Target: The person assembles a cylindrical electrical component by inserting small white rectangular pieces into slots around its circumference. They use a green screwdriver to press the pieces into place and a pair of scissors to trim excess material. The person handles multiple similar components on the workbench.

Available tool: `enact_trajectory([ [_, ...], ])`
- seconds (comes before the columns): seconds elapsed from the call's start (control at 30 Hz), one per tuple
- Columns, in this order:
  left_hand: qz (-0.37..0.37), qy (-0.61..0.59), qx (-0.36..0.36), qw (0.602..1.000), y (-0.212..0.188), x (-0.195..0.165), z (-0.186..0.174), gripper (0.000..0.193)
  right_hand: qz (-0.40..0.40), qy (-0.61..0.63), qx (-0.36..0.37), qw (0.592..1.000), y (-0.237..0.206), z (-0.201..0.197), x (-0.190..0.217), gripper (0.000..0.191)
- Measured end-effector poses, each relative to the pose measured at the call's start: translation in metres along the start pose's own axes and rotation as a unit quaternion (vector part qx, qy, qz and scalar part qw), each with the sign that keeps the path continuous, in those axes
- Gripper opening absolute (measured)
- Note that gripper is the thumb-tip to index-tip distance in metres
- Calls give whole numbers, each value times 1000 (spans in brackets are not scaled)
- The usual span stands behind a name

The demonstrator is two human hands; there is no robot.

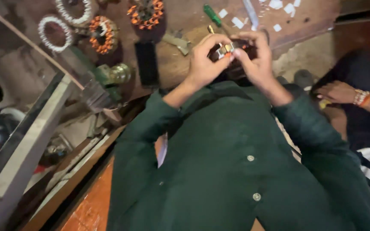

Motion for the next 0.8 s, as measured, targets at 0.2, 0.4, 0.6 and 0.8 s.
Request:
enact_trajectory([
  [0.2, -5, 52, -86, 995, -9, 100, -16, 33, -232, -264, 45, 935, 8, 43, -14, 20],
  [0.4, -41, 101, -109, 988, -7, 113, -11, 34, -272, -344, 85, 895, 15, 55, -6, 23],
  [0.6, -25, 120, -7, 992, 4, 102, 11, 59, -292, -430, 131, 844, 31, 53, -20, 17],
  [0.8, -50, 119, -40, 991, 17, 103, 11, 64, -362, -375, 147, 841, 43, 56, -24, 28],
])
Point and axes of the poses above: each hand's wrist, its own y-axis towards the middle knuckle, its own z-axis out of the palm, x = y × z, the point moved 10 cm from there along y, towards the middle knuckle, and after that the axes turned 8 degrees about -x, right-handed, at the moved point
